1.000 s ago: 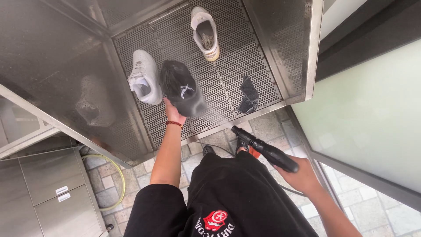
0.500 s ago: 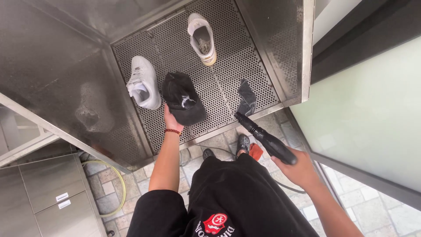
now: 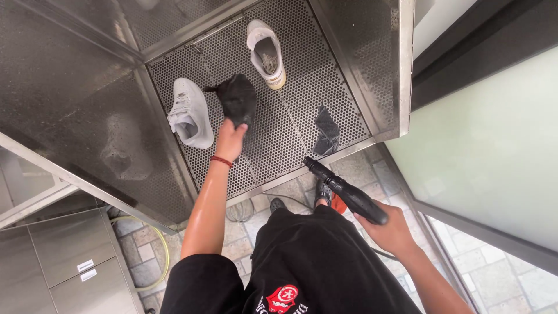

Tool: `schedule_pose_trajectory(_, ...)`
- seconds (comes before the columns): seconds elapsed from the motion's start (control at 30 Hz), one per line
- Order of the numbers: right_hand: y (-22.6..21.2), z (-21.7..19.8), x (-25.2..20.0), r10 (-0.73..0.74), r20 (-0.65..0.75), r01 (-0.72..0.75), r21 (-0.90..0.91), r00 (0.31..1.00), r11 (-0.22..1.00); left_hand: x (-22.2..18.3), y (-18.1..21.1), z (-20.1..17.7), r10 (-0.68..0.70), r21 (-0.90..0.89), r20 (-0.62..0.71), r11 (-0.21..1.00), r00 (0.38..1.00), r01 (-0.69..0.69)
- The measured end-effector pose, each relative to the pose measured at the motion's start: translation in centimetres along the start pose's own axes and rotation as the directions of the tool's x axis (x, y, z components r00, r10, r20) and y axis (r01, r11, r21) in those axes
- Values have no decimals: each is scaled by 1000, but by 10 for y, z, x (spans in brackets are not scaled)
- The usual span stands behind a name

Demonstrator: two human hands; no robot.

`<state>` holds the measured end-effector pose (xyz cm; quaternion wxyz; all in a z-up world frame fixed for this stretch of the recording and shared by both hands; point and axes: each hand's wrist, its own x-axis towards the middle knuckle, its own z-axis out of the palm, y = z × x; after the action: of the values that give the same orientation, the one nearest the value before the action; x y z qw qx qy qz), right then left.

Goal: Washing a black baseball cap in a sink and then steam cleaning it in a specialized booth.

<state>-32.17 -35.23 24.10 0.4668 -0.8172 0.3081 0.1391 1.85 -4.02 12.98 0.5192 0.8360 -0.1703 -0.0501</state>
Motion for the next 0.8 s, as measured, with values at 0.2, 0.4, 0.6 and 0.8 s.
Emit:
schedule_pose_trajectory(0.2,-5,15,7,131,-36,-133,-55,991,990,-32,-95,87,-211,-71,149,972,966,223)
schedule_pose_trajectory(0.4,-9,16,19,62,-45,-64,-51,997,997,-40,-97,105,-325,-85,219,933,920,350)
schedule_pose_trajectory(0.6,-19,11,38,86,-23,-87,-85,996,993,-39,-100,111,-375,-122,185,908,908,400)
schedule_pose_trajectory(0.8,-22,-6,41,117,-27,-119,-122,993,985,-42,-106,115,-375,-212,175,888,910,407)
